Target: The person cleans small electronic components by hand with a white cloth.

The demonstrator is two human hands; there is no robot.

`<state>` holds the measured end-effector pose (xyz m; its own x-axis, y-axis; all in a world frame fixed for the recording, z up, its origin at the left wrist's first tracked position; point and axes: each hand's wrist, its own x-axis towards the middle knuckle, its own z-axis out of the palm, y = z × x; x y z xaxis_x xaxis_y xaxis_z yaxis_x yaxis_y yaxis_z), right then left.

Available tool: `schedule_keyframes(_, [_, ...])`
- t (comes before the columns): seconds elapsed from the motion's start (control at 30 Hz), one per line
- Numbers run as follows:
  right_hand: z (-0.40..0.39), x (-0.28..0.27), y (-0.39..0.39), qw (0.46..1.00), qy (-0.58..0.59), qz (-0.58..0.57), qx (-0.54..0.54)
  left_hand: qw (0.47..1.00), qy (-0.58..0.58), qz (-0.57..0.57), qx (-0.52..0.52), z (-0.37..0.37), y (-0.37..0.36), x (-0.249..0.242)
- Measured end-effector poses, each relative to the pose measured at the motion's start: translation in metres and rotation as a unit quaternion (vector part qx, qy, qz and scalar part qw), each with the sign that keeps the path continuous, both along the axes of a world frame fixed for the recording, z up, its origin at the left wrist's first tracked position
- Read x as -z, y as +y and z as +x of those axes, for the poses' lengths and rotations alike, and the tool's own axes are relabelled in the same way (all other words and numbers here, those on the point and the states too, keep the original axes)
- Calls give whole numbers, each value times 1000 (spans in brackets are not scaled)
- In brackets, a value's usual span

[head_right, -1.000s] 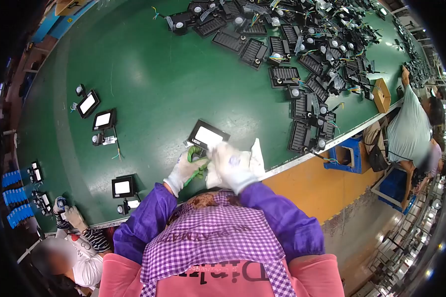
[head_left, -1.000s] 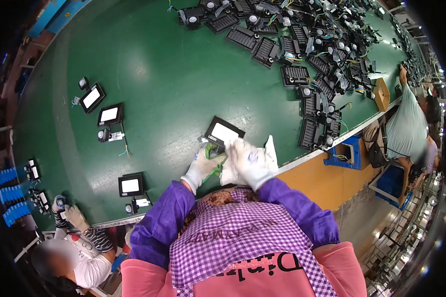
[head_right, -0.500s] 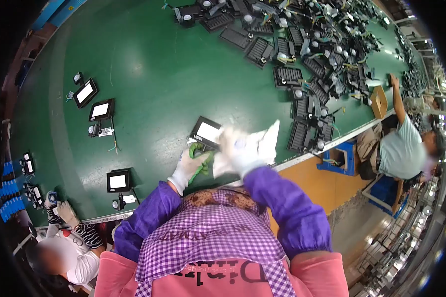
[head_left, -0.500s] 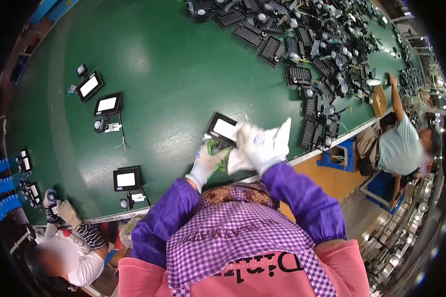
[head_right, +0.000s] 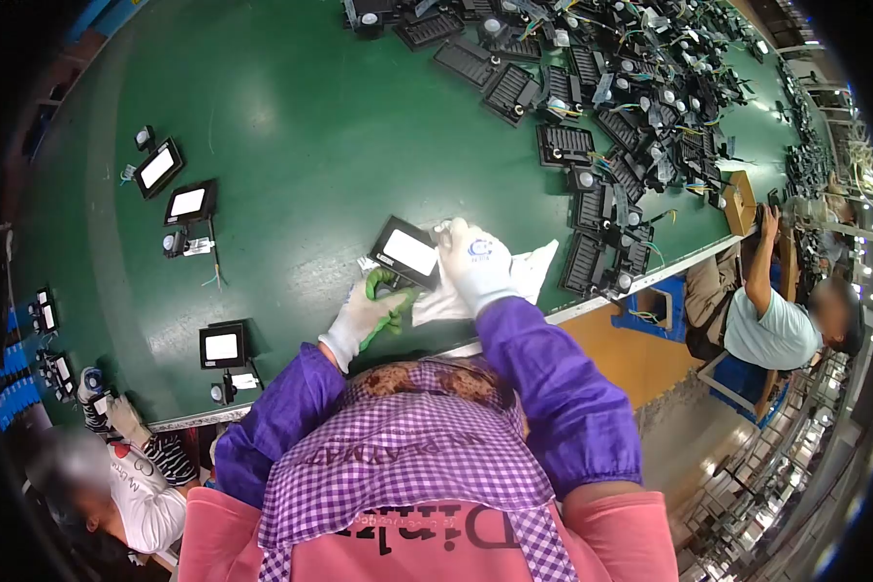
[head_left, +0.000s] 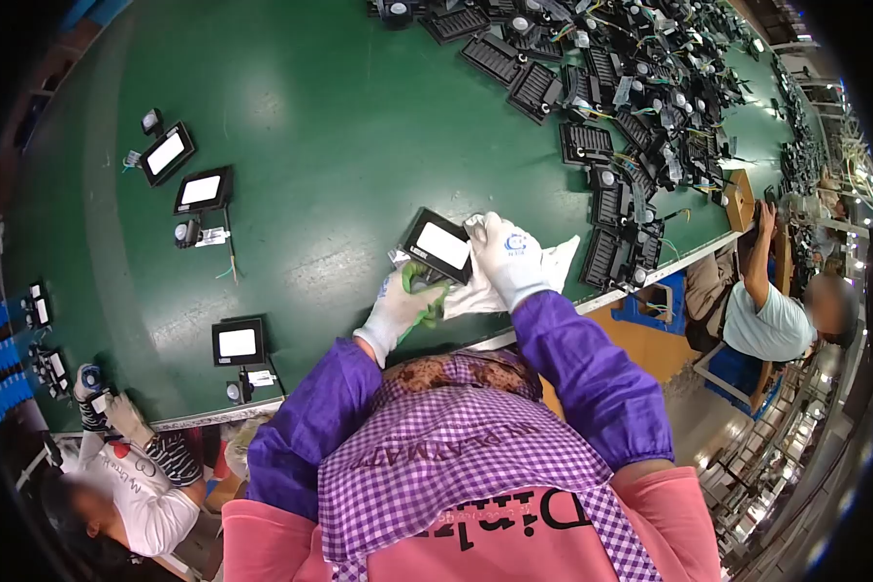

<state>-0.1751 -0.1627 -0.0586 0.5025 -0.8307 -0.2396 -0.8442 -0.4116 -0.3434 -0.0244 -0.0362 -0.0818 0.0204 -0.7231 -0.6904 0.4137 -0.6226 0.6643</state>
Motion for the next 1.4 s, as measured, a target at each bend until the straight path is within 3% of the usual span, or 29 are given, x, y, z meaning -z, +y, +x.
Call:
schedule_keyframes(0.1, [-5,3,14,998,28,-25,-56,999,27,-18,11,11,-6,-2])
schedule_keyframes(0.23, [13,6,-10,994,4,105,-41,997,19,-35,68,20,-11,2])
schedule_keyframes(0.33, [61,-7,-29,977,7,35,-211,995,15,-4,97,24,-15,-5])
schedule_keyframes(0.37, [78,5,-32,987,28,104,-122,995,1,-7,97,22,-12,-2])
schedule_keyframes(0.5, [71,-9,-20,968,10,165,-191,997,3,-10,72,21,-15,-7])
schedule_keyframes(0.57, [77,-22,-35,960,-36,278,-1,997,21,-1,69,21,-12,-7])
schedule_keyframes(0.63, [84,-2,-47,983,67,149,-80,998,12,-4,58,20,-9,-4])
schedule_keyframes(0.67, [80,2,-42,986,21,141,-88,998,7,-5,63,20,-9,0])
schedule_keyframes(0.77, [71,-7,-11,943,90,154,-282,998,18,12,61,21,-12,-2])
schedule_keyframes(0.83, [68,-4,-24,946,36,184,-264,999,16,9,50,23,-10,-1])
schedule_keyframes(0.87, [66,11,-40,959,-8,195,-207,999,22,1,40,22,-8,-2])
schedule_keyframes(0.9, [60,61,-54,969,-86,203,-112,999,21,5,38,22,-9,0])
schedule_keyframes(0.93, [73,9,-56,981,18,143,-132,999,20,12,39,21,-8,0])
schedule_keyframes(1.0, [79,-39,-28,949,65,51,-304,999,2,9,44,22,-11,1])
schedule_keyframes(1.1, [85,-9,-18,930,79,83,-350,995,-37,-3,88,25,-9,4])
schedule_keyframes(1.13, [77,-8,-29,927,56,23,-371,996,-20,5,82,25,-8,6])
schedule_keyframes(1.2, [81,-1,-31,956,58,65,-281,997,11,12,71,24,-9,9])
schedule_keyframes(1.23, [87,-5,-32,967,57,83,-234,997,-32,-21,67,22,-5,18])
schedule_keyframes(1.27, [79,-17,-19,948,92,66,-296,994,-75,-59,60,19,-1,33])
schedule_keyframes(1.37, [73,3,-9,954,66,112,-268,988,-124,-62,67,14,5,35])
schedule_keyframes(1.4, [77,-19,-23,946,85,99,-295,995,-62,-33,76,20,0,21])
